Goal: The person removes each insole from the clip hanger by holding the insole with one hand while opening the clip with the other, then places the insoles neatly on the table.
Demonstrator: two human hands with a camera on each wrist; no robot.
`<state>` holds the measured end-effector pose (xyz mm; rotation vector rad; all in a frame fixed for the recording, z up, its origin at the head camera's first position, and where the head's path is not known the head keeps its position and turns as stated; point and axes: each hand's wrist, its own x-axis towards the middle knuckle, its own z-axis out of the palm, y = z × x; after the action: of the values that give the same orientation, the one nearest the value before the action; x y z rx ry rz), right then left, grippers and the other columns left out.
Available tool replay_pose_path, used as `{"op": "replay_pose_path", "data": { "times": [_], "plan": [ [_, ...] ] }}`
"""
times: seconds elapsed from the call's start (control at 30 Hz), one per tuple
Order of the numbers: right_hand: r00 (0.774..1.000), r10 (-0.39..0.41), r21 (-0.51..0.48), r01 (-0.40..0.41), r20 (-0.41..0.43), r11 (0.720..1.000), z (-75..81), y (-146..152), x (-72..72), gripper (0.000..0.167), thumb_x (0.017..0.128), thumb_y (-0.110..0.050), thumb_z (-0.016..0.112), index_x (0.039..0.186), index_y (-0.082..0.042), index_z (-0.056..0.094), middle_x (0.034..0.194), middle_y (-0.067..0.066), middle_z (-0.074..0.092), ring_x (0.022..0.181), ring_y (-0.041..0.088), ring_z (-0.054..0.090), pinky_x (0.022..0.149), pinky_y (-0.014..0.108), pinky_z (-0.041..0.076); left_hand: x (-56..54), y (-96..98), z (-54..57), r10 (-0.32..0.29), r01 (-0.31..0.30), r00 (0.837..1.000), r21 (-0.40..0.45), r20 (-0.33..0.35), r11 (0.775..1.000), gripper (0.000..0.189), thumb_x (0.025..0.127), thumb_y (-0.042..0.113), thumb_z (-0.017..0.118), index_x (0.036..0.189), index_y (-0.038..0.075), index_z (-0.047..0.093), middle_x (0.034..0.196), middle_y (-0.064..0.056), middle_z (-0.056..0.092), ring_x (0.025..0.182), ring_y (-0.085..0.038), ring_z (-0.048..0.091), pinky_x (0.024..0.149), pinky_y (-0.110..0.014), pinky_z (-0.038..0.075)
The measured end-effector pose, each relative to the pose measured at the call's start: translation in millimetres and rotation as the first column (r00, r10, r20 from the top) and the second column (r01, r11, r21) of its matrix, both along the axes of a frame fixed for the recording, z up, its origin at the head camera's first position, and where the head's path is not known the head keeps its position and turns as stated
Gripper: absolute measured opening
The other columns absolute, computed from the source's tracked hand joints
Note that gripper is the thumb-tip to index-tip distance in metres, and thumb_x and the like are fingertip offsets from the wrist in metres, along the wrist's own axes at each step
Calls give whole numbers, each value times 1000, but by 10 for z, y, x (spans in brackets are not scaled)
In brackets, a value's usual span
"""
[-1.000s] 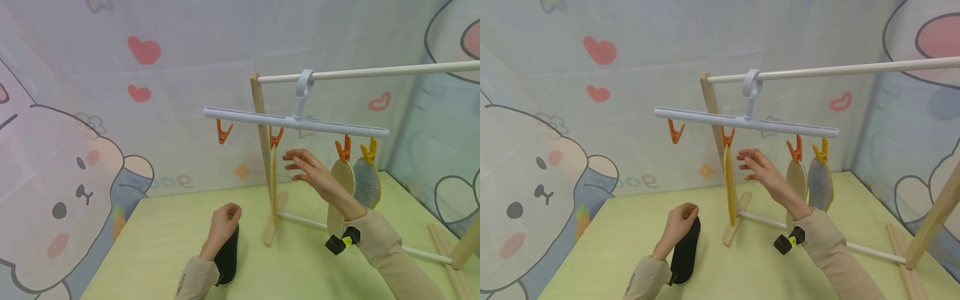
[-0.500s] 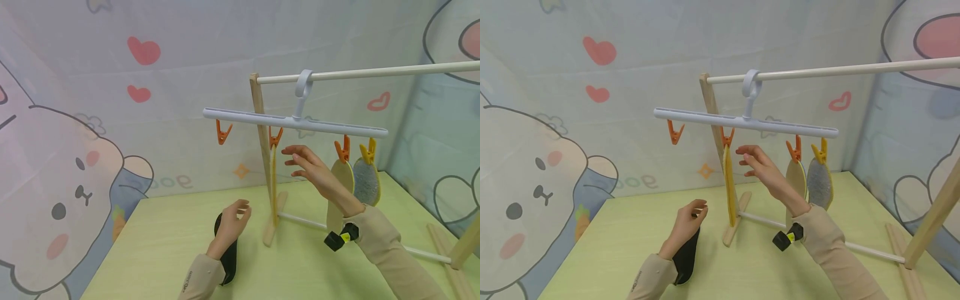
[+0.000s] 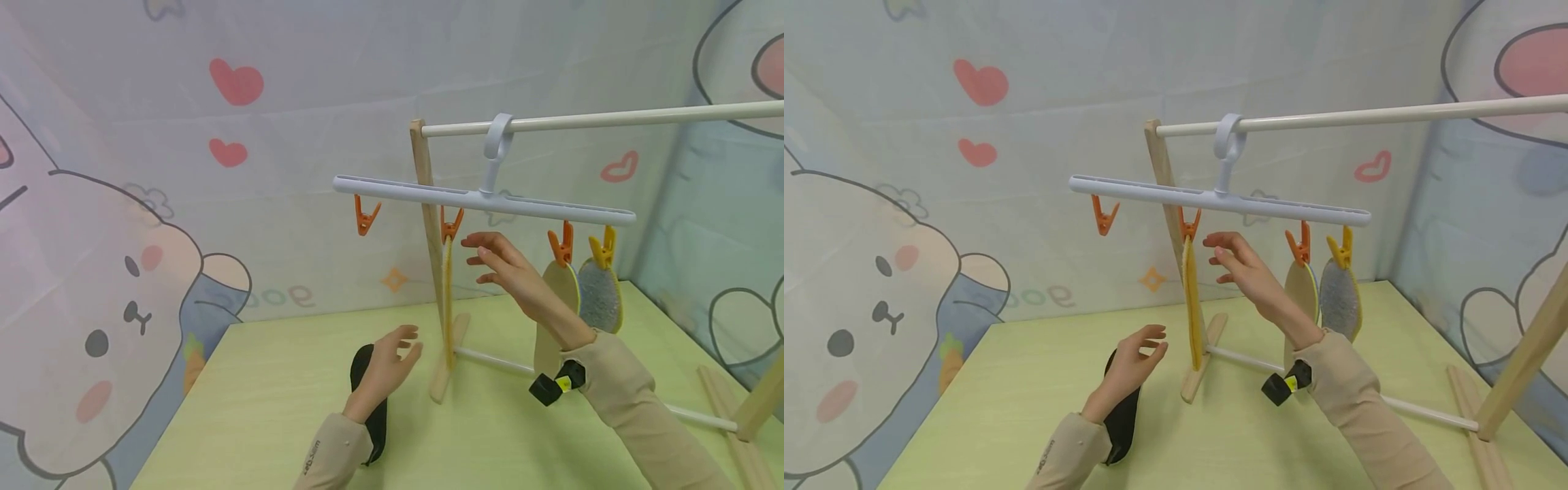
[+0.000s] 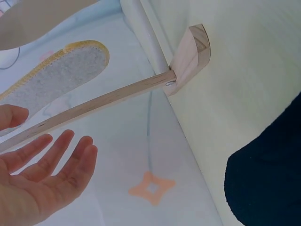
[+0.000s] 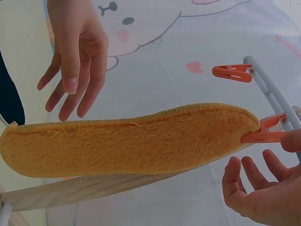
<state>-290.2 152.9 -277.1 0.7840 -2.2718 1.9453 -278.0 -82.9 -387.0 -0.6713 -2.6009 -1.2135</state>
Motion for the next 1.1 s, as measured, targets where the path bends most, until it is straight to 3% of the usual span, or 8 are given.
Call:
{"op": "replay_pose_path", "data": {
  "times": [0.43, 0.7, 1.1],
  "plan": [
    [1000, -3, 14, 3, -9, 1000, 38, -3, -6, 43, 97, -31, 33, 131, -4, 29, 135, 8, 33, 110, 12, 42, 85, 28, 41, 17, 59, -14, -70, 71, 997, -19, 30, 997, 40, 90, 21, 50, 128, 9, 43, 120, -13, 55, 105, -28, 55, 80, -41, 48],
    [1000, -6, 10, 6, -7, 1000, 59, -5, -16, 45, 97, -31, 33, 133, -5, 28, 136, 8, 33, 116, 24, 38, 85, 28, 41, 31, 89, -42, -120, 121, 991, -12, 54, 993, 47, 90, 21, 50, 132, 8, 36, 125, -15, 51, 111, -30, 52, 84, -43, 47],
    [1000, 5, 10, -5, -20, 1000, 102, -20, -43, 49, 97, -31, 33, 137, -5, 24, 139, 10, 30, 114, 18, 39, 85, 26, 42, 45, 125, -91, -168, 170, 983, -22, 79, 985, 55, 88, 25, 54, 135, 6, 31, 131, -16, 45, 115, -33, 48, 86, -45, 46]
  ]
}}
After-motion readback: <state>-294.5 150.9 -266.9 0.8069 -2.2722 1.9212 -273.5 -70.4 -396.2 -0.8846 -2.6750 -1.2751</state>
